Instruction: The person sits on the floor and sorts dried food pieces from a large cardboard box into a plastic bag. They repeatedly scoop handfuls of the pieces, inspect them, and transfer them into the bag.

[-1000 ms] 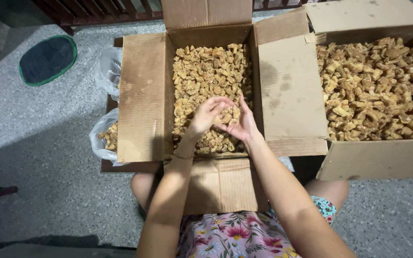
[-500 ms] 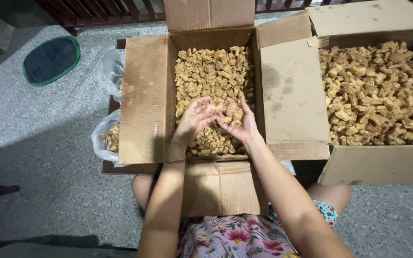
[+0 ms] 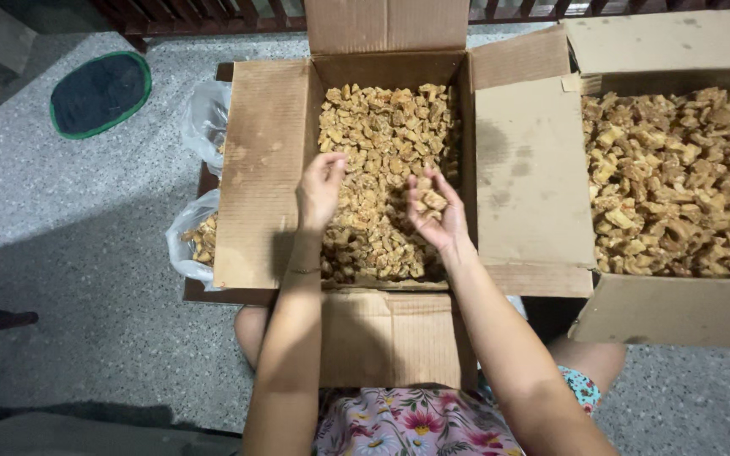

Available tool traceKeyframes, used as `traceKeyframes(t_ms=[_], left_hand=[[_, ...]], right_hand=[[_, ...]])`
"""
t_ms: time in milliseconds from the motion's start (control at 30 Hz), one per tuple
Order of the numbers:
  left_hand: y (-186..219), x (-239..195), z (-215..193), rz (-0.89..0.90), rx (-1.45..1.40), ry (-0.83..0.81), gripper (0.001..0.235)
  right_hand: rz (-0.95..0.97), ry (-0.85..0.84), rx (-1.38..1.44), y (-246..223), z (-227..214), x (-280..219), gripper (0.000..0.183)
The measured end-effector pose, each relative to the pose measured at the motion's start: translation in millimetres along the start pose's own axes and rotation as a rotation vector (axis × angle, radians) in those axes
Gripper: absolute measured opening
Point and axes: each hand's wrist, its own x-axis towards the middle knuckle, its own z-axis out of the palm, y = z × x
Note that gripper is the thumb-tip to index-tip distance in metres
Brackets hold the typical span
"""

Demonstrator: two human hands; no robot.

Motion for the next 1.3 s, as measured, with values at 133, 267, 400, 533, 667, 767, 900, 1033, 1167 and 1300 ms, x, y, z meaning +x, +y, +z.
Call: traceKeyframes(t_ms=[133,267,400,533,667,767,900,1033,1167,1300], left_hand=[[-66,18,28,0.121,-0.050,0.109,0.023],[-129,21,79,0.393,0.022,0.174,0.019],[-158,39,94,0.384,0.270,0.034,0.024],[-154,57,107,0.413,0.458,0.090,0.026],[-147,63,124,0.352,0.597,0.028,0.036],[-145,58,127,0.276,0.596,-0.022,0.025],[-138,48,110,0.323,0.420,-0.046,0.027],[-111,41,88,0.290,0.205,-0.139,0.020],[-78,20,63,0.429,0.051,-0.075,0.025],[-64,-17,28,0.335,-0.066,-0.118,0.026]], right_hand=[[0.028,-0.046,0.086,-5,4,3,0.017],[-0.071,-0.344,-0.101,-37,46,-9,0.009],[-0.582,0.175,-0.424,-139,96,-88,0.026],[-1.253,0.421,-1.379,-222,124,-152,0.029],[-1.128,0.670,-1.562,-263,113,-171,0.050],[-1.029,1.136,-2.205,-266,86,-166,0.055],[-1.329,0.714,-1.972,-231,68,-128,0.052],[-1.252,0.448,-1.690,-133,80,-79,0.033],[-0.965,0.260,-1.631,-33,89,-42,0.021],[-0.725,0.336,-1.856,27,43,-18,0.030]])
